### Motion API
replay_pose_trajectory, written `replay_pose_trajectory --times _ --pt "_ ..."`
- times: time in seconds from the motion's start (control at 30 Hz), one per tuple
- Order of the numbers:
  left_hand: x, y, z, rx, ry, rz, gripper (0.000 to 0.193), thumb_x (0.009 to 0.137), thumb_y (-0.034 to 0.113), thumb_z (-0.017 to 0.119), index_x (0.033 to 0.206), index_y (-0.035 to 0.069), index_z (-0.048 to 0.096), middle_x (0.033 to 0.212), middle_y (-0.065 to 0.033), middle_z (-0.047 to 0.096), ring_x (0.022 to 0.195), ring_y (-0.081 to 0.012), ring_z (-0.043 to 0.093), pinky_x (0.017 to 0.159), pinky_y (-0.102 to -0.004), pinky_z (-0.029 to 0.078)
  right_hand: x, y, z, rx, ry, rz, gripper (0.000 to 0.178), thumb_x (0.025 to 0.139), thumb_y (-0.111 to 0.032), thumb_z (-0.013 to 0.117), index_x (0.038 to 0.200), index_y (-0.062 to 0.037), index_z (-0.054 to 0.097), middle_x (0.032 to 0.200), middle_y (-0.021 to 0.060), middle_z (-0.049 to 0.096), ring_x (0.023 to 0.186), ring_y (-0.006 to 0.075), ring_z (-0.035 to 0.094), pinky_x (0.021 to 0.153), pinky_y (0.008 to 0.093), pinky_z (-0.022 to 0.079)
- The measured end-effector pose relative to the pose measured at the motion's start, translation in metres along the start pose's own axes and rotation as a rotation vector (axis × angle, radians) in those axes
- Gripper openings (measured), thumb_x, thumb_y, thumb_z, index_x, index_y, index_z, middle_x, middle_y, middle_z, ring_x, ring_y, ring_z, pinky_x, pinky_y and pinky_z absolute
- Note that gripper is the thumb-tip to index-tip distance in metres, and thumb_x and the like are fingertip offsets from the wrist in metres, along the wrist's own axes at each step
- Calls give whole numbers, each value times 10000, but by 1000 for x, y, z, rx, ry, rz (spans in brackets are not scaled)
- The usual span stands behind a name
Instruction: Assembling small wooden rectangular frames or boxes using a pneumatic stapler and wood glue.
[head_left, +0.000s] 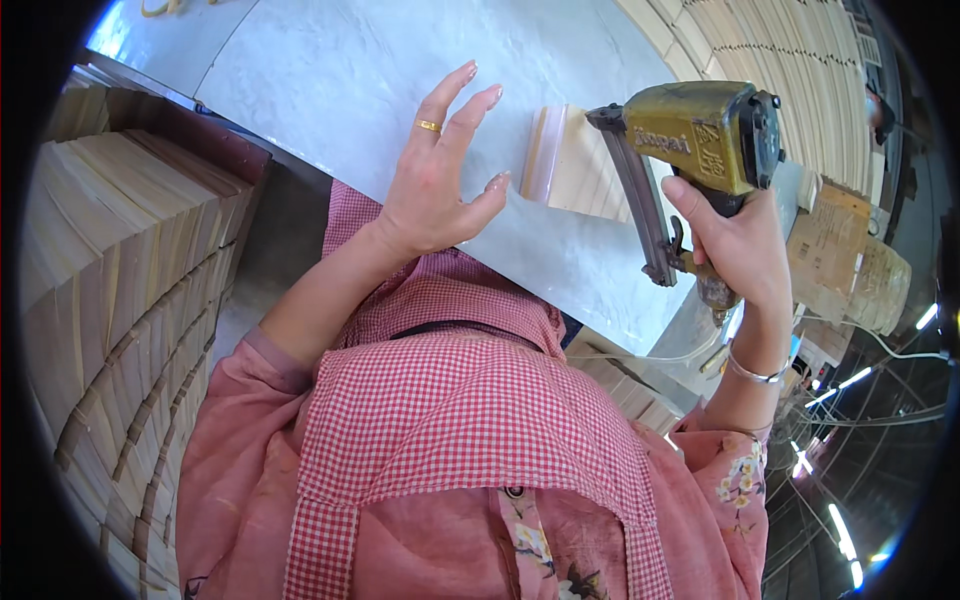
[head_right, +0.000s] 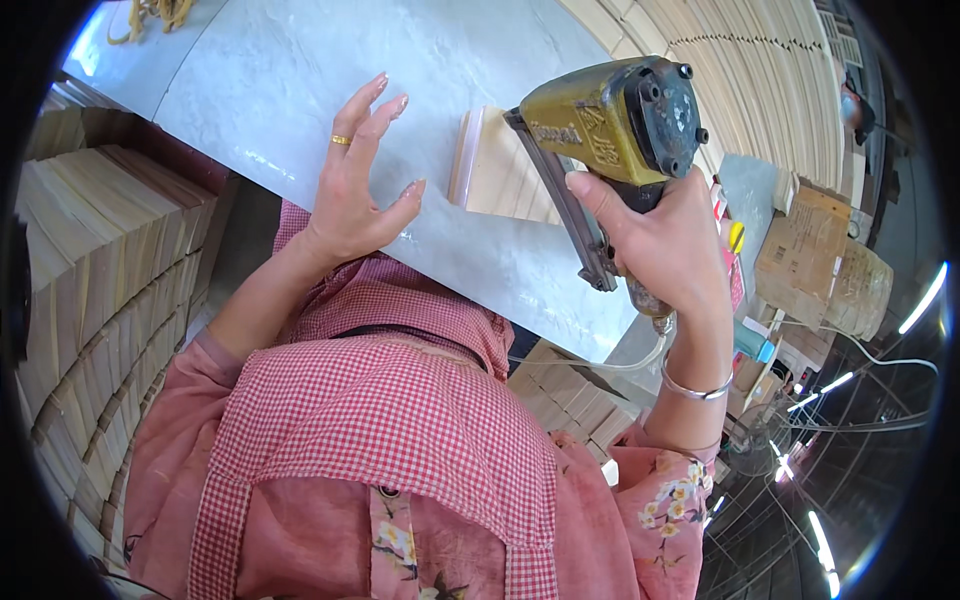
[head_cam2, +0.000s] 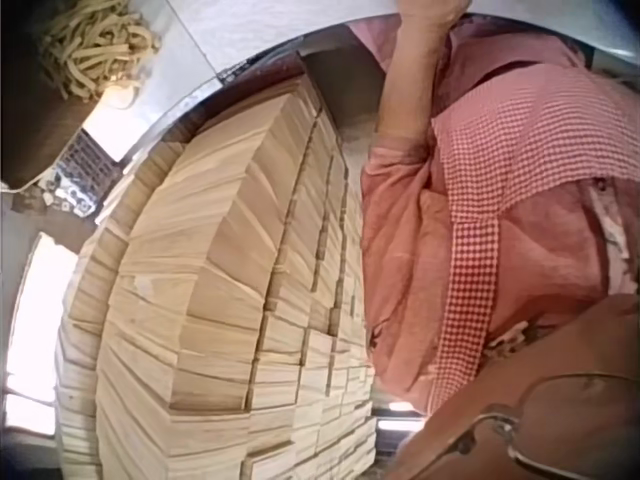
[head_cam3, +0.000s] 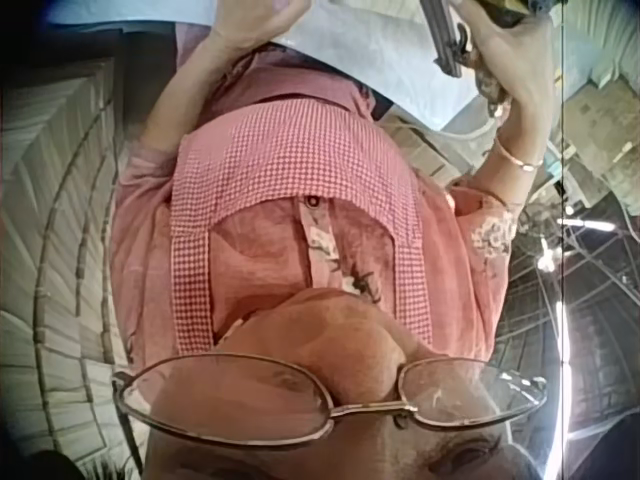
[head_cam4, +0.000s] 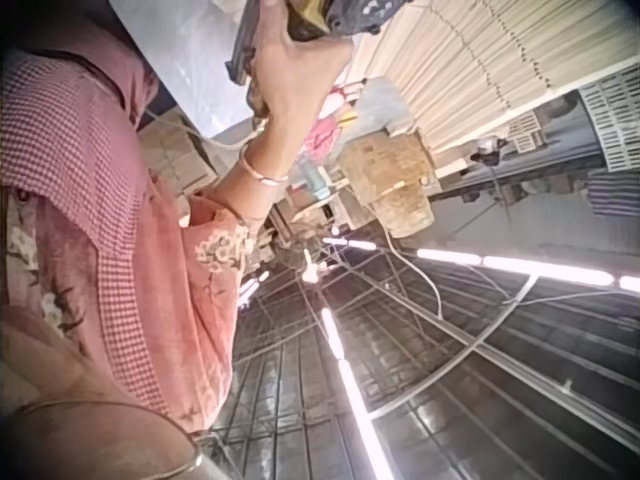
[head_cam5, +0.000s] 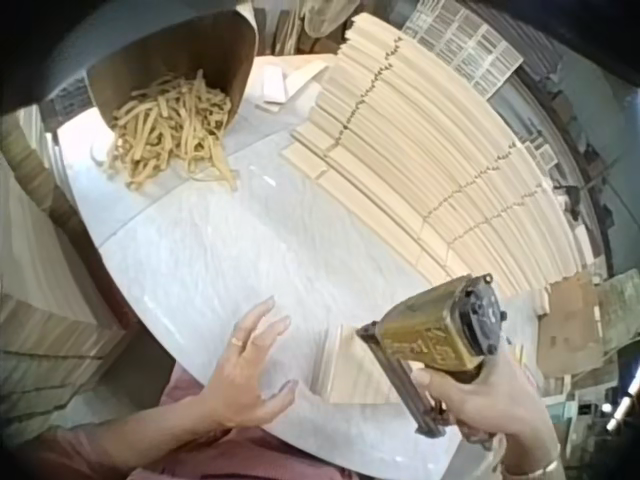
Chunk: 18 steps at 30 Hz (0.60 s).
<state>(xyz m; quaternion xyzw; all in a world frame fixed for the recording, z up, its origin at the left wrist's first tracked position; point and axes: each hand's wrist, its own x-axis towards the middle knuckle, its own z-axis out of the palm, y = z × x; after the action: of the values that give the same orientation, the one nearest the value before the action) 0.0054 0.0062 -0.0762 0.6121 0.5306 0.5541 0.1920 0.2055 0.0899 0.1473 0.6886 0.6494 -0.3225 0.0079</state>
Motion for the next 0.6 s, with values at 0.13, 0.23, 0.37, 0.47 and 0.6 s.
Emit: replay_pose_trajectory --times 0.13,0.23,0.37,0.47,0.6 --pt "-2 0 2 33 -13 14 748 741 86 721 1451 54 489 1571 -205 365 1345 -364 480 1059 -405 473 7 5 2 6 4 -109 397 887 -261 801 1083 61 676 617 37 609 406 90 470 381 216 345" --pt "-2 -1 2 26 -16 8 740 738 81 721 1443 55 498 1567 -204 373 1344 -362 482 1056 -404 475 9 4 1 8 -2 -73 397 884 -257 803 1082 63 676 622 42 614 409 94 478 383 216 350" --pt "-2 0 1 17 -25 3 724 735 73 720 1428 55 513 1560 -201 386 1340 -359 487 1053 -402 477 12 2 -2 18 -18 -34 395 880 -251 804 1081 64 676 624 46 618 413 97 486 384 216 355" --pt "0 1 0 21 -33 -2 699 736 65 717 1409 53 526 1553 -198 400 1329 -356 496 1052 -401 477 15 2 -5 36 -61 -36 386 878 -243 804 1077 61 676 615 42 613 411 94 485 382 217 354" --pt "0 2 0 2 -33 -40 638 735 57 716 1353 47 558 1530 -195 434 1318 -345 508 1050 -400 478 14 7 -8 22 -32 -35 370 877 -232 801 1061 62 674 615 44 613 410 95 484 380 220 360"
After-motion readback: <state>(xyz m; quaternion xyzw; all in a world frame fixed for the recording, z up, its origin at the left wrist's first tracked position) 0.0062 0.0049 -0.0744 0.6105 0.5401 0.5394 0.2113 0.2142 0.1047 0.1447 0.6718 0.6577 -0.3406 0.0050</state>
